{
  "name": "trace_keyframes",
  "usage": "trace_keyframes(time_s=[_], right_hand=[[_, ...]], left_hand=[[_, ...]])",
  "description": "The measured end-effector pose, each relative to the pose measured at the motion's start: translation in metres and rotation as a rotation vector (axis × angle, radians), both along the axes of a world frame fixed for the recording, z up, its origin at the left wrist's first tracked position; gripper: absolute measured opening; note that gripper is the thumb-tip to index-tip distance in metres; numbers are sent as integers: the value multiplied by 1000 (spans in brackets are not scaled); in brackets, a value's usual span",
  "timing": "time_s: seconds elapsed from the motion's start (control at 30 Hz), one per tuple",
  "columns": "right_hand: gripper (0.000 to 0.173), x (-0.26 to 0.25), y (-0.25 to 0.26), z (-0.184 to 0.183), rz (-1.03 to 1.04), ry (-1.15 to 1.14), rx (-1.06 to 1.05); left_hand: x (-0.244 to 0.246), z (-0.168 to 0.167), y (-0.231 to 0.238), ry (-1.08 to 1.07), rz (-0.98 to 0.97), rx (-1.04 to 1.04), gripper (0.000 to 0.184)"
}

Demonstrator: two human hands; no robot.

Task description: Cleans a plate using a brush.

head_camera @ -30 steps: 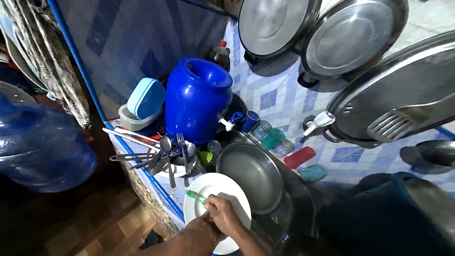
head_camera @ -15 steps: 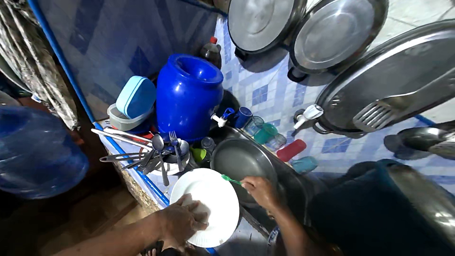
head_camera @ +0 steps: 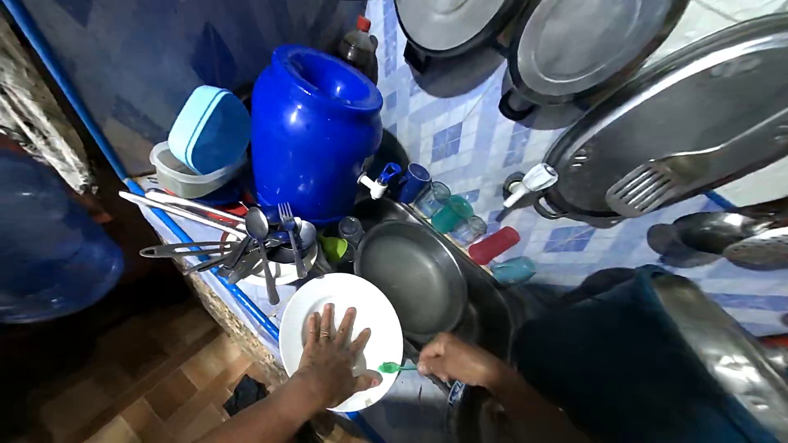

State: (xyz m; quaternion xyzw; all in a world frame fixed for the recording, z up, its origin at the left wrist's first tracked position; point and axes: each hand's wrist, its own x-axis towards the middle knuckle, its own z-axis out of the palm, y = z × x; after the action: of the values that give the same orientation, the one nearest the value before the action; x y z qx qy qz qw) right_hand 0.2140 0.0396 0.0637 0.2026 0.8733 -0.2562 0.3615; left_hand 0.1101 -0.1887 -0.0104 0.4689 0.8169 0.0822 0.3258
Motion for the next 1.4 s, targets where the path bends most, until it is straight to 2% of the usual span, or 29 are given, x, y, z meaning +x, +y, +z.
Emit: trace_keyframes(time_s=[0.07,0.13,0.2,0.27,0.33,0.47,0.53,0.63,0.8,0.93,1.03,1.17,1.3,1.4], right_hand=[[32,-2,3,0,-35,17,19],[32,-12,11,-1,-130,127,144],[33,-12,12,-2,-123,163,190],[33,1,-7,3,-26,49,82],[33,8,-16,4,-12,-44,1],[34,-2,10,-4,-158,112,161],[33,-3,4,-2,-87,115,126],[32,-2,-15,0,11,-23,-5],[36,-22,12,-6,-86,105,149],[31,-8,-3,-10,52,-26,-40],[34,-24,21,-12,-21,50,20],[35,-76,35,-14,-74,158,194],[39,-113,37,-12,22,220,332],[37,-105,36,7,174,48,272]], left_hand=[[-5,2,1,-14,-35,-4,91],[-9,2,2,-16,-79,-13,92],[-10,2,3,-21,-86,-13,92],[-10,2,2,-10,-83,-10,93],[-10,2,2,3,-87,-2,94],[-7,-3,2,-7,-95,-8,95],[-8,-5,0,-6,-70,42,95],[-11,0,2,1,-75,29,95],[-10,-1,1,-18,-77,23,94],[-13,-1,0,-8,-79,53,95],[-12,-2,0,-20,-98,27,94],[-15,-3,0,-17,-115,44,93],[-17,-6,0,-28,-143,56,93],[-17,-6,-1,-37,-134,83,93]])
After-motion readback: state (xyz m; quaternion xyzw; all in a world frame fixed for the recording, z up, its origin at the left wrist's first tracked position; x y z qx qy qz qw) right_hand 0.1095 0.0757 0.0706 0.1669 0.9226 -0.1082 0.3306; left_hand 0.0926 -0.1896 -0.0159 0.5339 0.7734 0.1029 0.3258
